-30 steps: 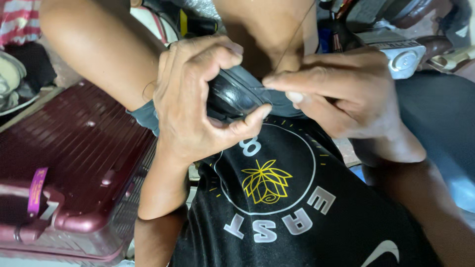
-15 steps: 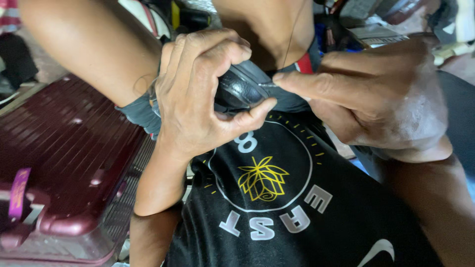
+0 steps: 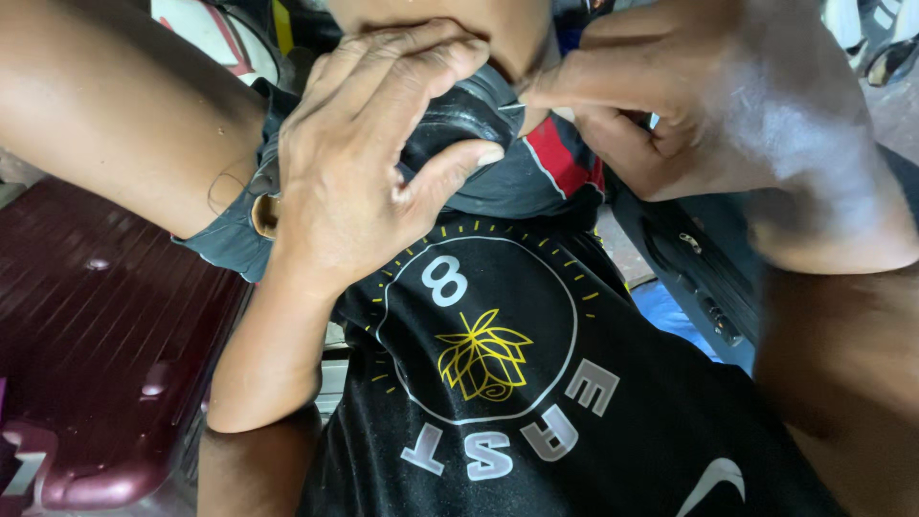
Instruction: The person sits with a black leather shoe on their lap and uses a needle and thread to stitch the shoe's upper. They repeatedly push the needle through the leather and pull the thread to secure the seam.
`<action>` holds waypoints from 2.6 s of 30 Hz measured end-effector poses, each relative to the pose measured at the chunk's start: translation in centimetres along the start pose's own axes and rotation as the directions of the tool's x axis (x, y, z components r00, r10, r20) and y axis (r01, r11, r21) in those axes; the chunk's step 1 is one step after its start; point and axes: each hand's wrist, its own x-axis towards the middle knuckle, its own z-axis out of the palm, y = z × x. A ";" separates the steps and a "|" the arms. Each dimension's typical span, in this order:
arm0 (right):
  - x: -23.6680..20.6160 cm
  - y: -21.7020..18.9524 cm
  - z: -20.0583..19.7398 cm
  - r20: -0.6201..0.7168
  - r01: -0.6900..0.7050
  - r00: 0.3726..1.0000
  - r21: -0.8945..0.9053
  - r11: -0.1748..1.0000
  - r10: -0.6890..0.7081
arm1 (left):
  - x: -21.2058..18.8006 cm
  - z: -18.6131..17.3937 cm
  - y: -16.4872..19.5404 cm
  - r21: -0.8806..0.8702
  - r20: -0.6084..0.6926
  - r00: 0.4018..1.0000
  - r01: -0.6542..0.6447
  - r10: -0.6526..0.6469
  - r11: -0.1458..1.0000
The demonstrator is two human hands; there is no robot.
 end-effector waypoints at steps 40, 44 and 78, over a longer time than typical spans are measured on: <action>-4.1 1.9 2.9 0.284 -0.598 0.778 0.609 0.521 0.561 | -20.9 2.5 -2.7 -0.065 -0.413 0.731 0.572 -0.544 0.818; -5.3 1.4 3.1 0.244 -0.613 0.758 0.582 0.533 0.605 | -23.1 3.4 -3.4 -0.407 -0.400 0.630 0.529 -0.666 0.745; 1.8 -2.5 0.3 0.149 -0.038 0.988 -0.068 0.997 0.048 | -11.1 4.2 -10.7 -0.258 0.333 0.891 0.401 -0.309 0.879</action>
